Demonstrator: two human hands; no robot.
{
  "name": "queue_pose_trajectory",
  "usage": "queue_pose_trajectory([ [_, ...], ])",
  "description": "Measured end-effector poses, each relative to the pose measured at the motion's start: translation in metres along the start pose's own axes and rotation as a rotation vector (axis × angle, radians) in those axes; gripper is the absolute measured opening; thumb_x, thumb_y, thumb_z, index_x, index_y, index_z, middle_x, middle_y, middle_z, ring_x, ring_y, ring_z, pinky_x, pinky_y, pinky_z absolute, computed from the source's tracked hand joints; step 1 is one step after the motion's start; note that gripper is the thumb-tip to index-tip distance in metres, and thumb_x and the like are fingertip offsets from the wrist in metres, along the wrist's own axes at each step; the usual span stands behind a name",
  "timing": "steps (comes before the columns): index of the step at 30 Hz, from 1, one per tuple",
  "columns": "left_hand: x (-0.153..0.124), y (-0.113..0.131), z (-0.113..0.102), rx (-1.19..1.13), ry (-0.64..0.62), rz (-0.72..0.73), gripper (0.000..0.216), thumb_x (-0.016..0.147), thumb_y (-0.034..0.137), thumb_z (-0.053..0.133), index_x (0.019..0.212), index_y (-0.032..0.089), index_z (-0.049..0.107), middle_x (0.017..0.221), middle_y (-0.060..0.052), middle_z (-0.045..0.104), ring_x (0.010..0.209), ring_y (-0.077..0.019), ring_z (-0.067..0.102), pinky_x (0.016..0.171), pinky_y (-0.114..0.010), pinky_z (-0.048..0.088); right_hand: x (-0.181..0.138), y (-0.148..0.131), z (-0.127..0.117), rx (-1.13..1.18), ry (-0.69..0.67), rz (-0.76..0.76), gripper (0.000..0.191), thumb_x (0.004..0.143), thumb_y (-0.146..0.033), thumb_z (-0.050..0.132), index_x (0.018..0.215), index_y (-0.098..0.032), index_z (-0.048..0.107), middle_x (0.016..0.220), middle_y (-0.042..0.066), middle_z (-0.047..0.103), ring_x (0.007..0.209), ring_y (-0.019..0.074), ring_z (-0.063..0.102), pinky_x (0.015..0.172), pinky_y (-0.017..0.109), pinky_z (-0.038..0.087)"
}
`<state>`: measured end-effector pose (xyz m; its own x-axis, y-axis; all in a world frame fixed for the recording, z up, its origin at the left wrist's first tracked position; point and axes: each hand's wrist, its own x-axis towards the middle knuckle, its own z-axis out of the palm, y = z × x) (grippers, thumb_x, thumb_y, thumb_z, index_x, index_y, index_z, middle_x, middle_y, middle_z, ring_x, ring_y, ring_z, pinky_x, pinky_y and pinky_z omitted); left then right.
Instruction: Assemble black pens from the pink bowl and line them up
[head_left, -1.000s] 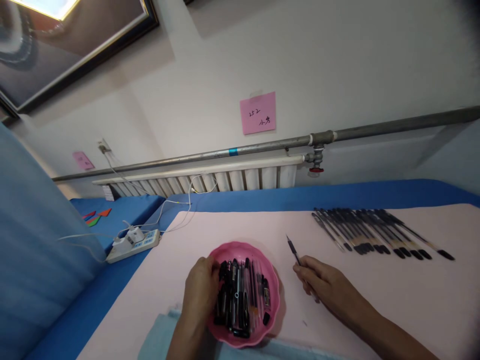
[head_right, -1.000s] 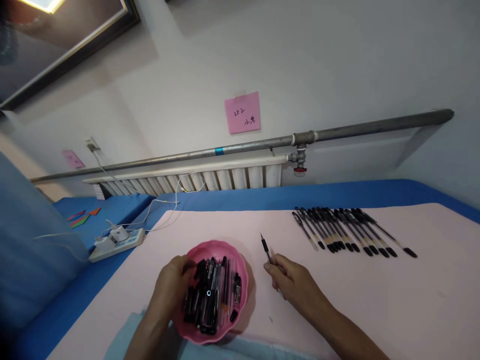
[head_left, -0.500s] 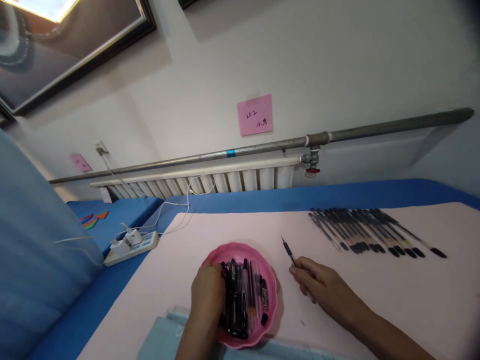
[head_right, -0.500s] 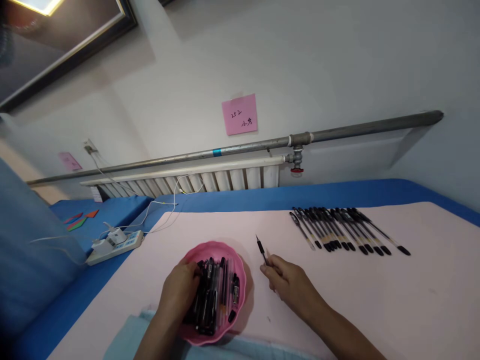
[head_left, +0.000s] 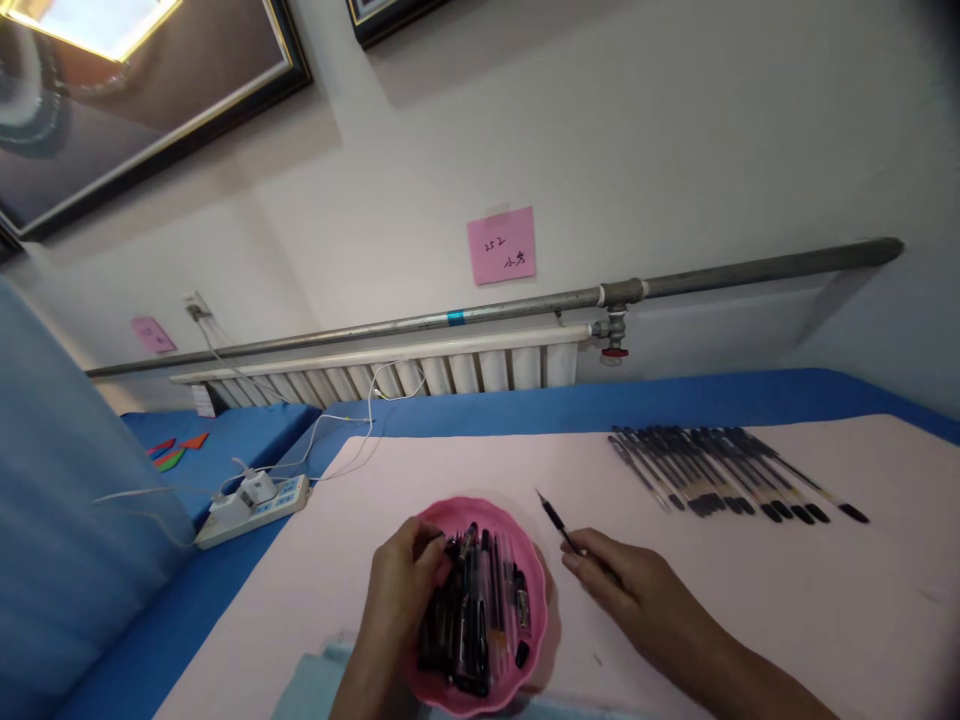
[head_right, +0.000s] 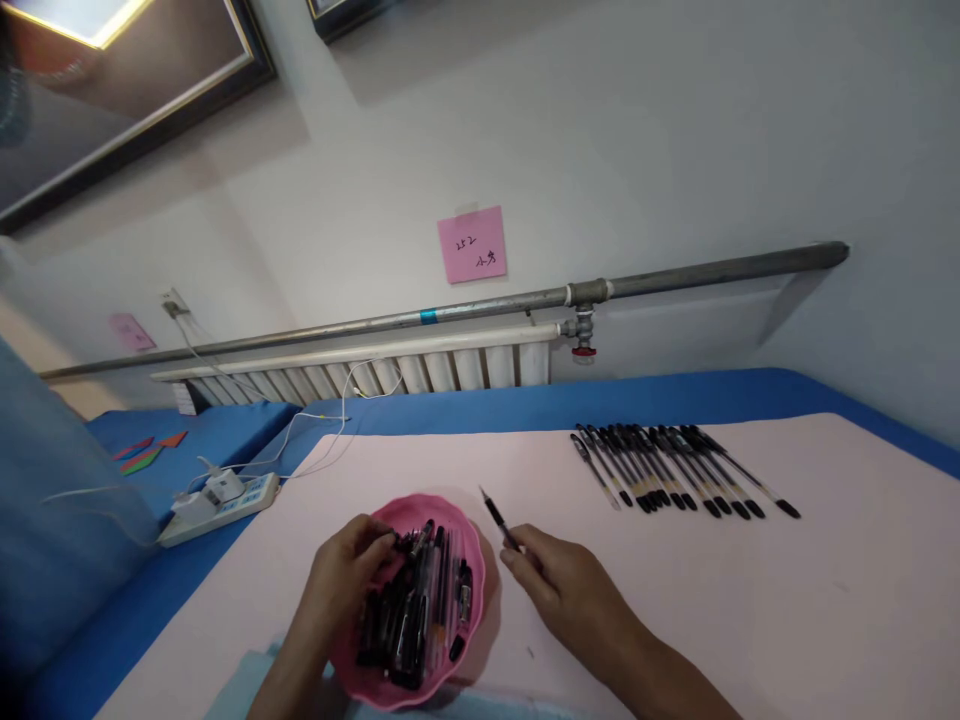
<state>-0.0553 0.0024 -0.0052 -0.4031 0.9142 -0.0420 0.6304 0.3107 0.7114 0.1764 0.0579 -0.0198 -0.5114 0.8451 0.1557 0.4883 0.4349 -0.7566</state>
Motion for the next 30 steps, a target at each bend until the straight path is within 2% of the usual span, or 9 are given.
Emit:
queue_pose_trajectory([
  [4, -0.008, 0.008, -0.001, -0.637, -0.232, -0.002, 0.013, 0.072, 0.028, 0.060, 0.076, 0.016, 0.058, 0.061, 0.002, 0.059, 0.052, -0.0100, 0.052, 0.053, -0.022, 0.039, -0.006, -0.010, 0.001, -0.186, -0.007, -0.262, 0.021, 0.091, -0.032, 0.041, 0.099, -0.024, 0.060, 0.079, 0.002, 0.066, 0.072, 0.0170, 0.058, 0.065, 0.026, 0.041],
  [8, -0.013, 0.010, 0.001, -0.856, -0.318, -0.011, 0.015, 0.068, 0.025, 0.067, 0.078, 0.015, 0.062, 0.060, 0.002, 0.061, 0.050, -0.0072, 0.052, 0.052, -0.019, 0.039, -0.007, -0.010, 0.006, -0.393, 0.012, -0.376, 0.023, 0.092, -0.030, 0.041, 0.098, -0.023, 0.062, 0.073, 0.003, 0.064, 0.068, 0.0184, 0.056, 0.063, 0.029, 0.039],
  [16, -0.012, 0.009, 0.001, -0.877, -0.346, -0.018, 0.014, 0.068, 0.025, 0.069, 0.077, 0.016, 0.065, 0.057, 0.003, 0.062, 0.052, -0.0072, 0.054, 0.053, -0.019, 0.041, -0.007, -0.004, 0.009, -0.480, 0.059, -0.461, 0.027, 0.094, -0.029, 0.038, 0.094, -0.020, 0.063, 0.068, 0.004, 0.061, 0.064, 0.0170, 0.052, 0.060, 0.029, 0.034],
  [23, -0.016, 0.017, 0.000, -0.762, -0.349, -0.007, 0.014, 0.065, 0.025, 0.069, 0.074, 0.016, 0.065, 0.055, 0.003, 0.060, 0.049, -0.0087, 0.052, 0.052, -0.021, 0.041, -0.009, -0.008, 0.008, -0.518, 0.027, -0.452, 0.026, 0.093, -0.029, 0.039, 0.093, -0.020, 0.064, 0.069, 0.004, 0.060, 0.063, 0.0171, 0.051, 0.060, 0.029, 0.033],
  [30, -0.015, 0.012, -0.001, -0.756, -0.349, -0.003, 0.012, 0.067, 0.025, 0.067, 0.075, 0.016, 0.066, 0.057, 0.001, 0.061, 0.051, -0.0097, 0.053, 0.054, -0.022, 0.041, -0.009, -0.009, 0.007, -0.510, 0.012, -0.445, 0.024, 0.093, -0.027, 0.040, 0.095, -0.020, 0.063, 0.069, 0.004, 0.060, 0.064, 0.0172, 0.051, 0.060, 0.029, 0.032],
])
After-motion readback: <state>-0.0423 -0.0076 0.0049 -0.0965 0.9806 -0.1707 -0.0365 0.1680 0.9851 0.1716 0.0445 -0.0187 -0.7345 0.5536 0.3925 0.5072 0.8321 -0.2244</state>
